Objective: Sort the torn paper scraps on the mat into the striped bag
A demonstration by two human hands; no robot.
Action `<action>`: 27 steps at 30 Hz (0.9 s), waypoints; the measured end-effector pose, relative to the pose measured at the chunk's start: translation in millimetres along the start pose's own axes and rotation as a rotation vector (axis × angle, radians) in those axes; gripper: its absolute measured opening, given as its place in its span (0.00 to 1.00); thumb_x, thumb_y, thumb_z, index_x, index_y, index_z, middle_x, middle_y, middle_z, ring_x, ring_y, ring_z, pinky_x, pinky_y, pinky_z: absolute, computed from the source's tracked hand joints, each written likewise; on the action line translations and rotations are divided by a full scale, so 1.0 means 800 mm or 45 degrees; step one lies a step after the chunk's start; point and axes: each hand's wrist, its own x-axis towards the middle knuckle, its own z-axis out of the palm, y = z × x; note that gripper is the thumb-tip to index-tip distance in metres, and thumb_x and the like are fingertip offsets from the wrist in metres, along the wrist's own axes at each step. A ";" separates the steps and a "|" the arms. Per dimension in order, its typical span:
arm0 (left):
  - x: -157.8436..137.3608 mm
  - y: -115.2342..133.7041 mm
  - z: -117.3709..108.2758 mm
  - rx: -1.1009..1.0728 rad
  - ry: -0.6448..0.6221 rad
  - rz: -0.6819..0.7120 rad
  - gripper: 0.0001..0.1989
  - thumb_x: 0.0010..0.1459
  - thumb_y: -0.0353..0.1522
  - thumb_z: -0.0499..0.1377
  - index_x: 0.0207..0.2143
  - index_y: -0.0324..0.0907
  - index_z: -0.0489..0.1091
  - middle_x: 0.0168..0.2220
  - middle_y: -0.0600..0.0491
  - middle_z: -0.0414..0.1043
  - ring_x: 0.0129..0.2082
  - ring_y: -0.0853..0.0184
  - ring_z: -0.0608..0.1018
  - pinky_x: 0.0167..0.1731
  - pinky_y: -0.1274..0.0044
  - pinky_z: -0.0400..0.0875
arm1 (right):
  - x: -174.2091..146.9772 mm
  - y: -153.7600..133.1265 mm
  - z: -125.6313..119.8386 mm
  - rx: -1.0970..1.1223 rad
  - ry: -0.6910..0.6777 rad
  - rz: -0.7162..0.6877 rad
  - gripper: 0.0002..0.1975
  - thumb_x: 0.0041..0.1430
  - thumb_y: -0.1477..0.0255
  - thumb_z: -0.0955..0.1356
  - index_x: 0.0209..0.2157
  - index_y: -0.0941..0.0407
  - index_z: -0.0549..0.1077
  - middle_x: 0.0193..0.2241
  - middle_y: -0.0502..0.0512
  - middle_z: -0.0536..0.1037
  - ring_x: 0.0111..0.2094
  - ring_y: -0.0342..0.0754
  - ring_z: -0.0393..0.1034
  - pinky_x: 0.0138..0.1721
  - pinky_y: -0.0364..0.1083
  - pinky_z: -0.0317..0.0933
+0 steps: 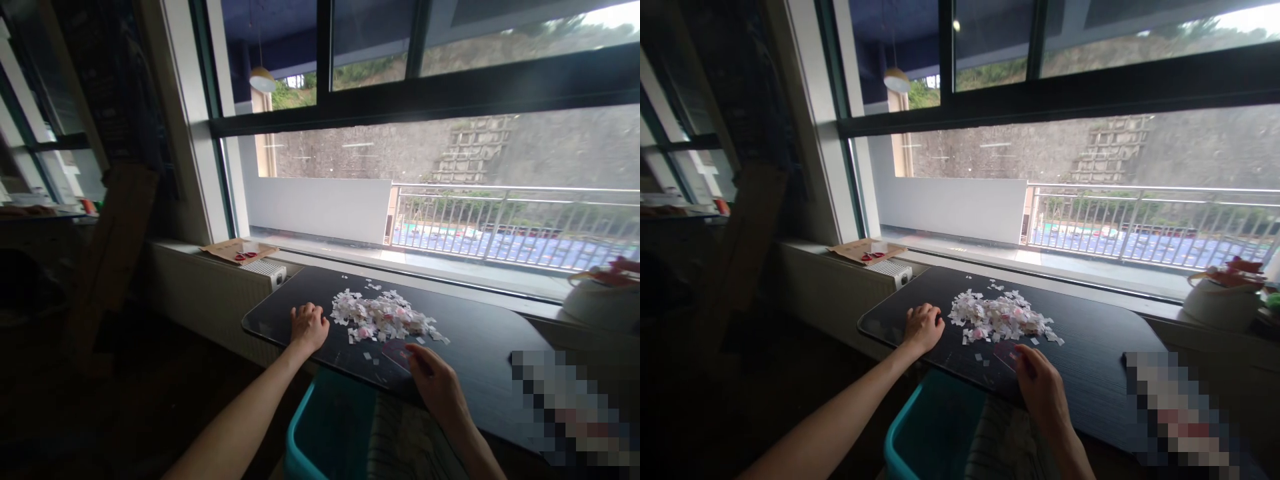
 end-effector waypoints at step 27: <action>-0.002 0.002 -0.004 -0.003 -0.030 0.017 0.11 0.57 0.33 0.51 0.37 0.41 0.71 0.41 0.46 0.70 0.44 0.57 0.71 0.51 0.61 0.57 | 0.005 -0.023 0.010 0.288 -0.168 0.082 0.14 0.56 0.67 0.64 0.39 0.58 0.77 0.33 0.56 0.81 0.33 0.51 0.75 0.33 0.46 0.68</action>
